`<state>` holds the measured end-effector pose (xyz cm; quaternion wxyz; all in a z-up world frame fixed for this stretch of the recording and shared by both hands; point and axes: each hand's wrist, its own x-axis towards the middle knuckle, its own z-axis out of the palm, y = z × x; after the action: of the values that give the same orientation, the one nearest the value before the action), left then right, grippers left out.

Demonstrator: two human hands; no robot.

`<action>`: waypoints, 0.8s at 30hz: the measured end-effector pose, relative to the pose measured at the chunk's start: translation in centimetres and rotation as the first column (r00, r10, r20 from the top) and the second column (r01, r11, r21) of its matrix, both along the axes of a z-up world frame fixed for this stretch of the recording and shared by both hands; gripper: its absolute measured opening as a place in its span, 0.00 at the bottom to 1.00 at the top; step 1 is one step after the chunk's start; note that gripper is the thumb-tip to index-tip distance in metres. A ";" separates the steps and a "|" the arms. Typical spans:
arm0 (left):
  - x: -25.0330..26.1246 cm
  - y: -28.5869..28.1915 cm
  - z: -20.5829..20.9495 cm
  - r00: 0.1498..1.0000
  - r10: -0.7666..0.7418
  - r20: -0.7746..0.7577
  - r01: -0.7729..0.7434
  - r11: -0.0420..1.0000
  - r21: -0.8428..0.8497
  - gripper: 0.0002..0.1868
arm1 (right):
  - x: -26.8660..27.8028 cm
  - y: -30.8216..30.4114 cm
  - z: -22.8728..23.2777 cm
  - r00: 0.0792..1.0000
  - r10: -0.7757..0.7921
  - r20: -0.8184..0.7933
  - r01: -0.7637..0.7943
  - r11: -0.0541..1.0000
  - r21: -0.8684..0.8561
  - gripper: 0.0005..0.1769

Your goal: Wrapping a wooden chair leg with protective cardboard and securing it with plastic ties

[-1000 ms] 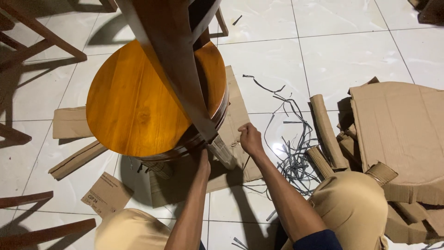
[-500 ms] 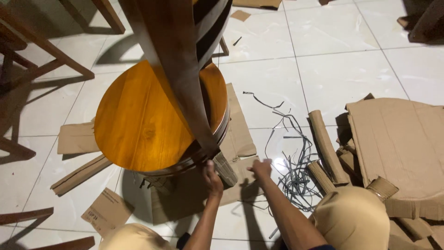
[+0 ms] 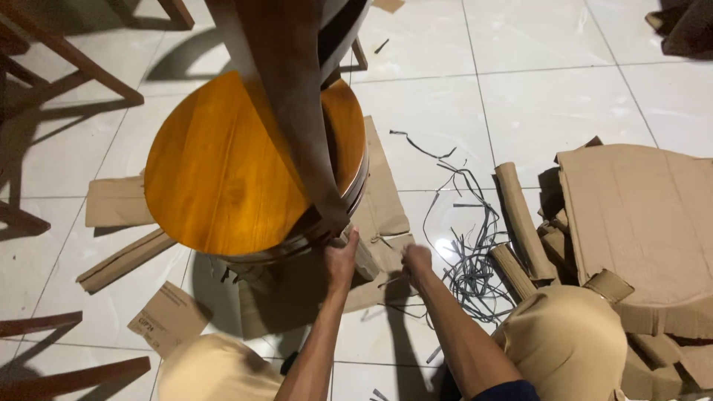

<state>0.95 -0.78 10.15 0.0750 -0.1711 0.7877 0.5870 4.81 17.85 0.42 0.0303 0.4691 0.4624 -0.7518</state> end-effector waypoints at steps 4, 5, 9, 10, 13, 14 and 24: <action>-0.5 0.3 1.0 0.998 0.003 -0.055 0.000 0.998 0.055 0.38 | -2.5 -3.0 6.6 0.985 0.175 0.006 -0.149 0.823 0.548 0.14; -0.6 0.3 0.5 0.998 0.021 -0.066 -0.016 0.997 0.079 0.38 | -2.6 -3.8 9.6 0.966 0.255 -0.047 -0.177 0.781 0.599 0.21; -1.0 -0.2 -2.7 0.995 0.014 -0.099 -0.004 0.995 0.102 0.38 | -3.7 -6.7 15.0 0.909 0.317 -0.271 -0.064 0.749 0.660 0.10; -0.9 -0.2 -2.4 0.992 0.002 -0.123 0.012 0.994 0.109 0.36 | -3.9 -7.1 15.0 0.852 0.438 -0.288 -0.093 0.667 0.739 0.10; -1.7 -0.4 -3.8 0.988 -0.026 -0.155 0.049 0.987 0.150 0.33 | -4.7 -7.0 14.4 0.746 0.606 -0.277 -0.159 0.566 0.809 0.11; -2.1 -0.5 -4.8 0.986 -0.044 -0.159 0.073 0.981 0.181 0.33 | -5.0 -6.7 14.1 0.709 0.654 -0.264 -0.213 0.556 0.804 0.11; -1.6 -2.4 -6.5 0.969 -0.104 -0.223 0.142 0.977 0.159 0.29 | -5.9 -4.4 11.4 0.467 0.786 -0.405 -0.502 0.613 0.610 0.20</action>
<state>-0.66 -3.22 3.69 0.0409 -0.0505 0.7462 0.6626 -1.07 13.45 11.82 0.0612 -0.0396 0.7327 -0.6766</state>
